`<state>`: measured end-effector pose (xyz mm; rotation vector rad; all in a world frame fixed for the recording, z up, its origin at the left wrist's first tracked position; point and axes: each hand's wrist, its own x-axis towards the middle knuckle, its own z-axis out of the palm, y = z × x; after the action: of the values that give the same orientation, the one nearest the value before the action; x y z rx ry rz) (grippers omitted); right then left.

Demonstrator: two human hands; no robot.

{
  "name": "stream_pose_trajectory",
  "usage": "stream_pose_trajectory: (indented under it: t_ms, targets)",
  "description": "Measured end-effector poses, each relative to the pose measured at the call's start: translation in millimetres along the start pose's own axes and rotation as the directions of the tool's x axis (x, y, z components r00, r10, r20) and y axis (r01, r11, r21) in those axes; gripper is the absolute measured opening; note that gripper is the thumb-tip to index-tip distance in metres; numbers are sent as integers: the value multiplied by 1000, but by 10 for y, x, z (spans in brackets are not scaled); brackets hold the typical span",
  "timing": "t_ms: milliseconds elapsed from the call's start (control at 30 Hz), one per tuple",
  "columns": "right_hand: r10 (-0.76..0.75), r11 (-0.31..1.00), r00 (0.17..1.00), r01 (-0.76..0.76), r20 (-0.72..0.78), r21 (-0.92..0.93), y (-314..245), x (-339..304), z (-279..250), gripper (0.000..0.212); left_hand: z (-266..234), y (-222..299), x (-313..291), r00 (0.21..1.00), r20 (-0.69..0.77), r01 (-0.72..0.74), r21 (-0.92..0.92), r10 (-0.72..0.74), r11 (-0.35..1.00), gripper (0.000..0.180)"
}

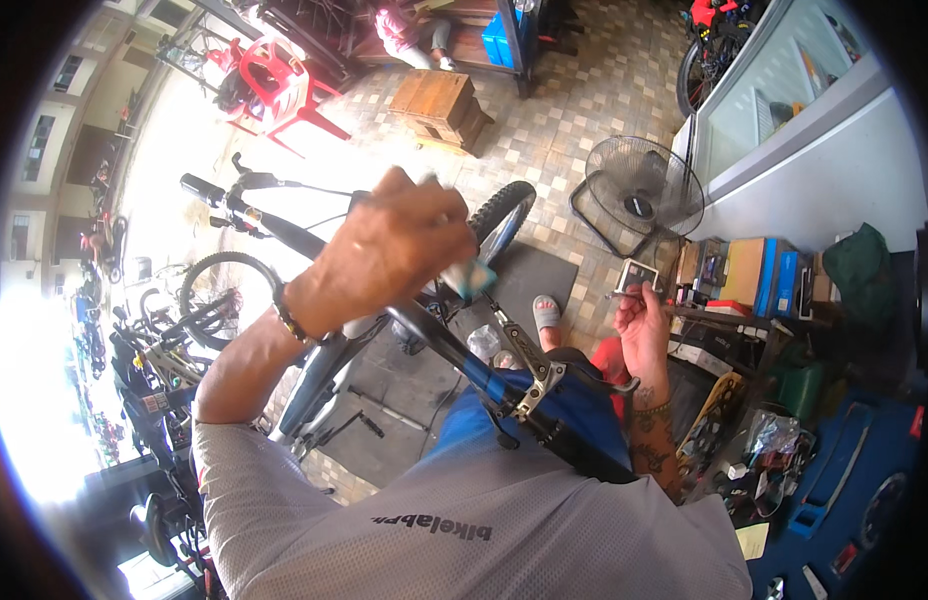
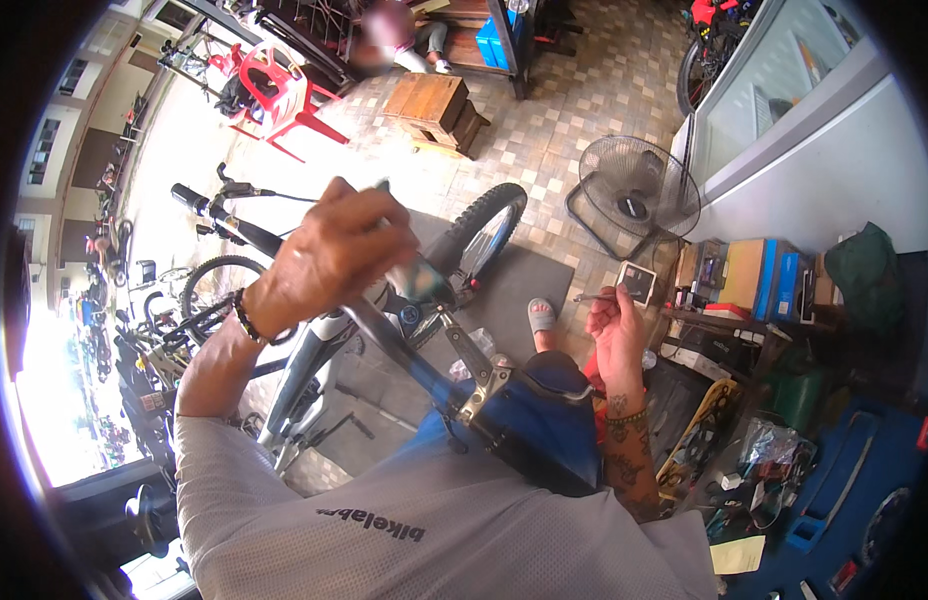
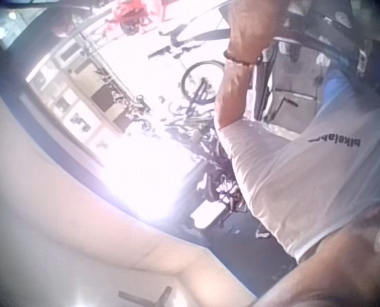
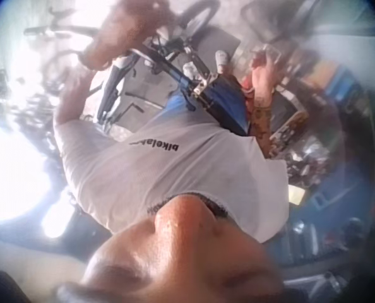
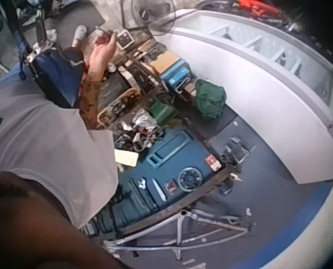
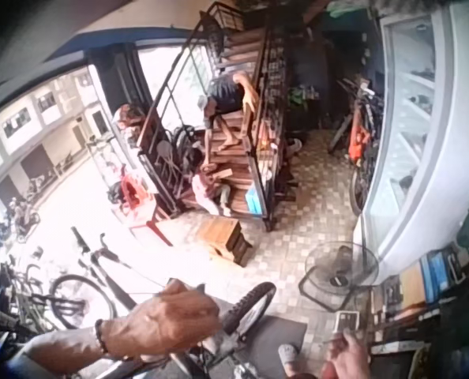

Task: The person cleans the handlebar and brake lever area of a bicycle using a cloth and a small tool. They wipe the components repeatedly and use the tool to clean crevices around the brake lever.

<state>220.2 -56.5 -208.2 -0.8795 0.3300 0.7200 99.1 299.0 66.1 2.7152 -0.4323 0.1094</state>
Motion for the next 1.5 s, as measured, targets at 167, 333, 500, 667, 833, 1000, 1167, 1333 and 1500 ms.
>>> stream_pose_trajectory:
  t_ms: [167, 333, 500, 667, 833, 1000, 1167, 1333, 1500]
  targets:
    - [-20, 1000, 999, 20, 26, -7, 25, 16, -59, 31, 142, -50, 76, 994, -17, -102, -376, 103, 921, 15]
    - [-14, 1000, 1000, 13, 24, 14, 33, 37, -85, 30, 229, 43, 27, 973, 142, -146, -232, 182, 962, 24]
    - [-34, 999, 999, 34, 8, 25, 57, 26, -176, 33, 239, -29, 123, 944, 280, -120, -211, 177, 970, 15]
    - [-33, 999, 999, 33, 8, 36, 28, 36, -162, 33, 250, -191, 249, 908, 372, -46, -369, 193, 928, 14]
    - [-70, 997, 997, 70, -9, 26, 13, 9, -253, 34, 184, -153, 265, 909, 380, -10, -393, 173, 919, 14]
    - [-62, 997, 998, 62, 2, 42, 27, 36, -298, 33, 322, -278, 246, 865, 470, -44, -280, 177, 959, 17]
    - [-66, 997, 997, 67, -37, 29, 7, 36, -252, 32, 223, -289, 319, 861, 470, 36, -439, 195, 898, 19]
    - [-55, 998, 999, 54, 4, 38, -50, -20, -182, 28, 335, -408, 344, 800, 564, 92, -457, 208, 885, 20]
    - [-60, 998, 998, 61, -33, 22, 2, 31, -243, 34, 311, -399, 410, 832, 502, 136, -598, 237, 790, 20]
